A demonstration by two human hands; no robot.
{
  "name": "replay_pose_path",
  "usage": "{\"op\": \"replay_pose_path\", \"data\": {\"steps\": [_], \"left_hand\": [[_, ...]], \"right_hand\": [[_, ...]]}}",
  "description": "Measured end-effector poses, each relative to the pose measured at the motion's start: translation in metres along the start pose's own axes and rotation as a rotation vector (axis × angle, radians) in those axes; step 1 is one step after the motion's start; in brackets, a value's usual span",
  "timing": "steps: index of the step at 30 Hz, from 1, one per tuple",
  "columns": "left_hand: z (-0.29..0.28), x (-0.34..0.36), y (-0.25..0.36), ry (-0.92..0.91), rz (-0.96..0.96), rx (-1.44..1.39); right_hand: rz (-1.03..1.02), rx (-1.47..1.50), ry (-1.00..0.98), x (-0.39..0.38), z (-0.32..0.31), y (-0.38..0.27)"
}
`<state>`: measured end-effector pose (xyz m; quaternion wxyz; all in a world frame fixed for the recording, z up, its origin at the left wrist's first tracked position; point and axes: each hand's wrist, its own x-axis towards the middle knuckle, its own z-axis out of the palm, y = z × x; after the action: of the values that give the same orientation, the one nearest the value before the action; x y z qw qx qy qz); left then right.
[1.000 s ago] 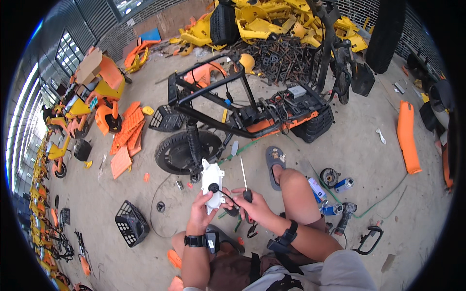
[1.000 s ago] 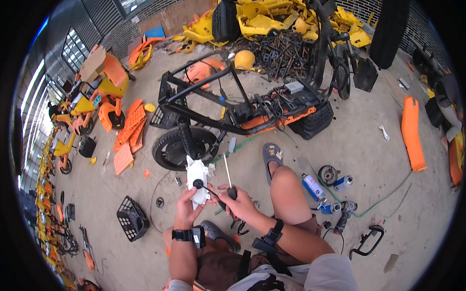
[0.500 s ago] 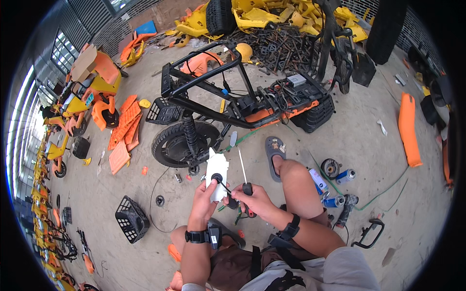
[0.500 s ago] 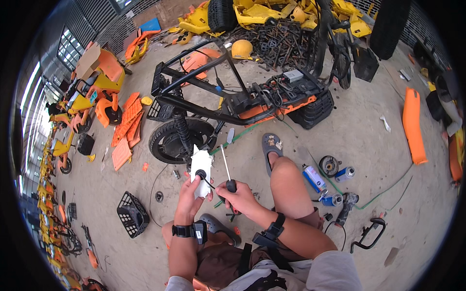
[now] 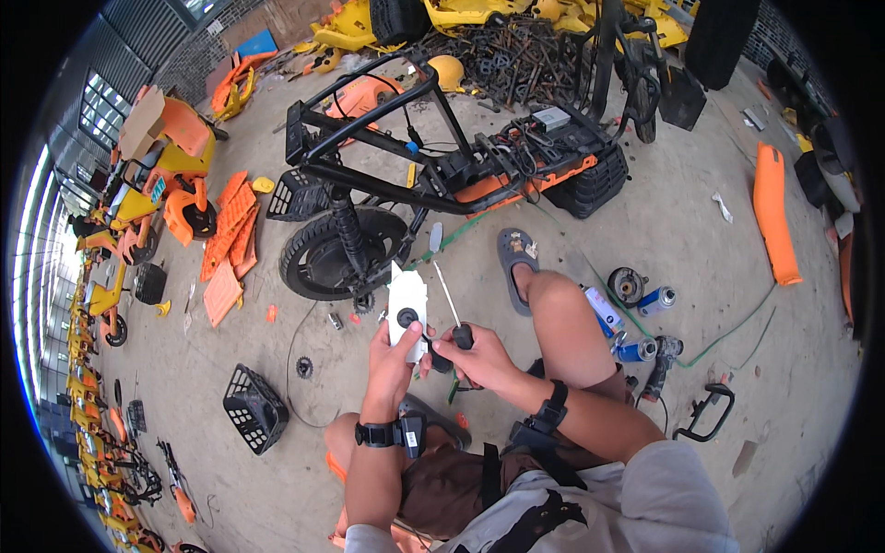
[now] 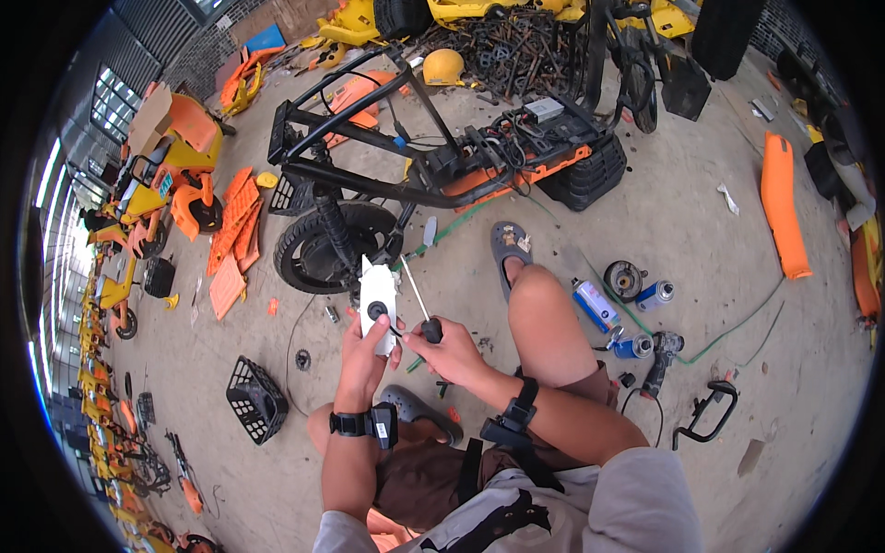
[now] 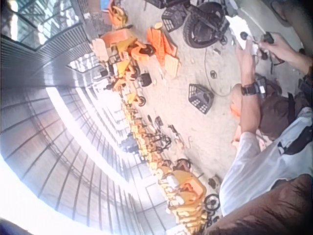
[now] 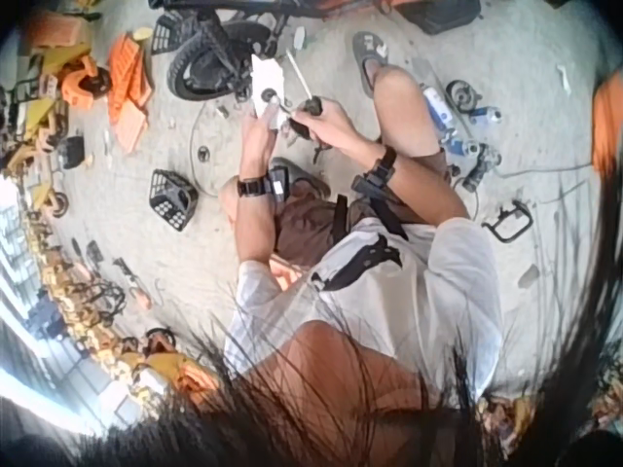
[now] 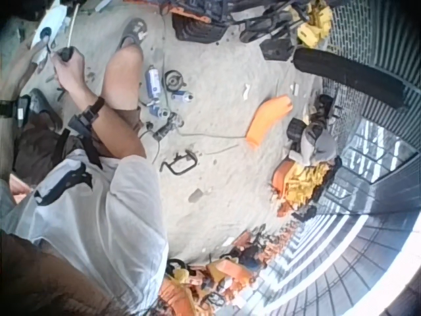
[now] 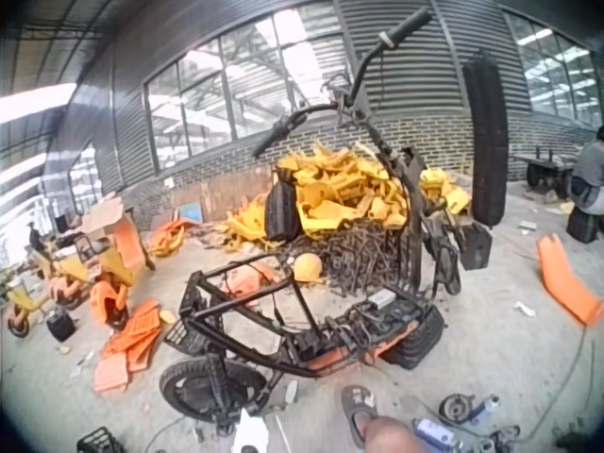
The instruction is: The person holds a digital display unit and a white plastic housing, then uses a screwdriver to secure wires and fasten the components together.
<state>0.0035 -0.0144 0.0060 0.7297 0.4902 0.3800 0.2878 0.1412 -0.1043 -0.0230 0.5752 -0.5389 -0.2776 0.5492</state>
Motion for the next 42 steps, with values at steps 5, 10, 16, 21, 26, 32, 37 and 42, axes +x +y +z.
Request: {"op": "replay_pose_path", "data": {"steps": [5,10,16,21,26,32,37,42], "left_hand": [[-0.005,0.008,-0.005,0.136,0.006,-0.174],[0.011,0.003,0.003,0.159,0.051,-0.215],[0.007,0.005,0.005,0.203,0.182,-0.331],[0.002,0.007,0.006,0.267,0.316,-0.367],[0.005,0.005,0.007,0.242,0.468,-0.304],[0.008,0.001,0.002,0.122,0.555,-0.166],[0.007,-0.003,0.005,0.13,0.593,-0.109],[0.013,-0.008,0.003,0.099,0.612,-0.056]], "right_hand": [[0.117,-0.02,-0.045,0.001,0.006,0.003],[0.2,0.118,-0.083,-0.005,0.016,0.006],[0.385,0.317,-0.133,-0.014,0.021,0.015],[0.487,0.511,-0.264,-0.018,0.027,0.024],[0.495,0.616,-0.344,-0.018,0.023,0.019],[0.625,0.67,-0.472,-0.016,0.015,0.01],[0.635,0.639,-0.6,-0.016,0.005,0.002],[0.646,0.507,-0.621,-0.015,0.002,-0.005]]}}
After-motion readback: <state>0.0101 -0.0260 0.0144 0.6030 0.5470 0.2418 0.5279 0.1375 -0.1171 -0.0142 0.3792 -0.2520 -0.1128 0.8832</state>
